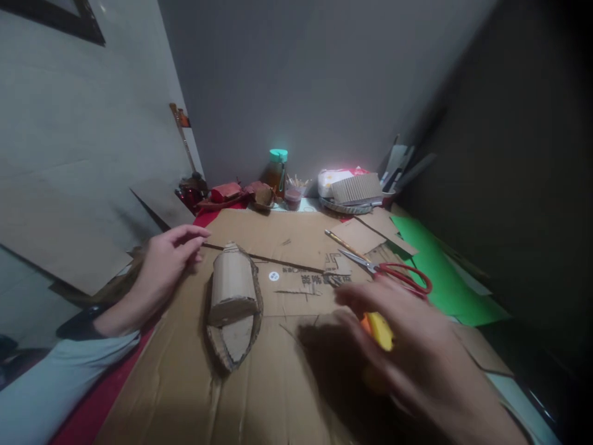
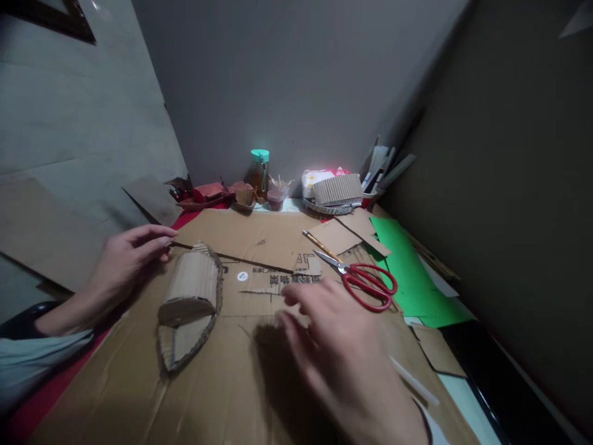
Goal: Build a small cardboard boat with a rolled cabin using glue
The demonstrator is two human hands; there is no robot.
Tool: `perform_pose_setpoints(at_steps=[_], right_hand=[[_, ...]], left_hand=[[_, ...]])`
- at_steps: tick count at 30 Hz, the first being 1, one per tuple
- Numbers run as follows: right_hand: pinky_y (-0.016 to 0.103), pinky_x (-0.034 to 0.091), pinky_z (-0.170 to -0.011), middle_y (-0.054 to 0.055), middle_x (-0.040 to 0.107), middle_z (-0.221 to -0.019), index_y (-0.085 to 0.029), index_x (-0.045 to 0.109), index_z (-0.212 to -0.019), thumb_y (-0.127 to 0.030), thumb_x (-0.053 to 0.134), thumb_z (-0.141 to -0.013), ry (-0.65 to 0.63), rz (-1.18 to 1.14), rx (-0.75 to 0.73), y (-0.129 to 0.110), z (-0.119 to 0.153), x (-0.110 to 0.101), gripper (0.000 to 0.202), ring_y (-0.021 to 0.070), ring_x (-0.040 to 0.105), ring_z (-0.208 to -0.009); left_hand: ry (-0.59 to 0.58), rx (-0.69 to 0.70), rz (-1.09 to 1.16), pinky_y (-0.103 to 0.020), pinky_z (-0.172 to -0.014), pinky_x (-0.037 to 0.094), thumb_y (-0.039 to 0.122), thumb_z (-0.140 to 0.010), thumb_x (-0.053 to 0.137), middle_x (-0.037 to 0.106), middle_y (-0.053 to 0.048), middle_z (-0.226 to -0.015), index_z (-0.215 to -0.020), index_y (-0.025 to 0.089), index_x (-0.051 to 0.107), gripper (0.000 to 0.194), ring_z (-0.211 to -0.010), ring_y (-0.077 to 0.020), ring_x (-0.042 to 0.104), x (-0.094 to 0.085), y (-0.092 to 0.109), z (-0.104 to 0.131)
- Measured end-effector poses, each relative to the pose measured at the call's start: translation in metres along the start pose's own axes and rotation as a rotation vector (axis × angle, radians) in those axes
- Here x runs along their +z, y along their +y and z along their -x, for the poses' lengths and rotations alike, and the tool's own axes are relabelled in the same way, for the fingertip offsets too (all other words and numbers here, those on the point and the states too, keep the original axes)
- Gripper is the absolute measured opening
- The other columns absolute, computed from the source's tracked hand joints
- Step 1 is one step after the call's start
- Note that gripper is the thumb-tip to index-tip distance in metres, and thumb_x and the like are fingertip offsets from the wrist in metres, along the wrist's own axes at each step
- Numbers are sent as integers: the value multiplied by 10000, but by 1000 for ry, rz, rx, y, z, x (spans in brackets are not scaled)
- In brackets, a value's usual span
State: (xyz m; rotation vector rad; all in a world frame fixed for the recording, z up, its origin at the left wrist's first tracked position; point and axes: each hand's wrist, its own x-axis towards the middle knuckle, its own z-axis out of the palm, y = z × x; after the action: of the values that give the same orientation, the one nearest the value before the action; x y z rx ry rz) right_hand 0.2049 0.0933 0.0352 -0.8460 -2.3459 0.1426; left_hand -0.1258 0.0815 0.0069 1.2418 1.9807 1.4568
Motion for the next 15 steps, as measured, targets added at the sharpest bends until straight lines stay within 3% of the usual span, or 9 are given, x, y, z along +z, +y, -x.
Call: perform_pose_setpoints(at_steps=[2,4,5,10,15], right_hand=[[286,473,-617,7,649,-793,-220,592,-805,-183,568,-918,-331,114,-73,-11,-6,8,121,173,582,-750],[330,474,-658,20,649,-779,-210,588,-762,-212,624,-895,-518,289,-89,-22,-8,20,137,193,571,-738],[354,473,-650,37,654,-772,-199,603,-764,-204,649,-875,-550,347,-85,-27,-9,27,120,207,573,-716],[420,436,-603,120,644,-702,-123,674,-779,-97,616,-829,-511,522,-96,-39,-8,50,81,279,594,-664],[409,421,-614,103,623,-688,-129,656,-753,-88,558,-849,-430,540,-151,-40,-10,54,144,257,576,-653]], left_hand=[[62,45,-63,-244,-533,354,259,-852,597,569,26,-750,-994,156,637,180,-592,-114,489,-2,5,4],[103,115,-122,-257,-569,364,225,-861,570,567,21,-776,-954,156,645,138,-618,-120,486,-2,6,8],[119,157,-147,-263,-599,376,213,-860,564,577,14,-815,-933,158,652,127,-646,-123,494,-2,6,10],[158,342,-218,-269,-777,407,233,-878,561,596,14,-905,-905,193,670,119,-844,-160,550,-3,7,16],[204,403,-212,-274,-835,416,265,-896,563,611,15,-919,-928,210,672,125,-890,-174,571,-6,14,20]])
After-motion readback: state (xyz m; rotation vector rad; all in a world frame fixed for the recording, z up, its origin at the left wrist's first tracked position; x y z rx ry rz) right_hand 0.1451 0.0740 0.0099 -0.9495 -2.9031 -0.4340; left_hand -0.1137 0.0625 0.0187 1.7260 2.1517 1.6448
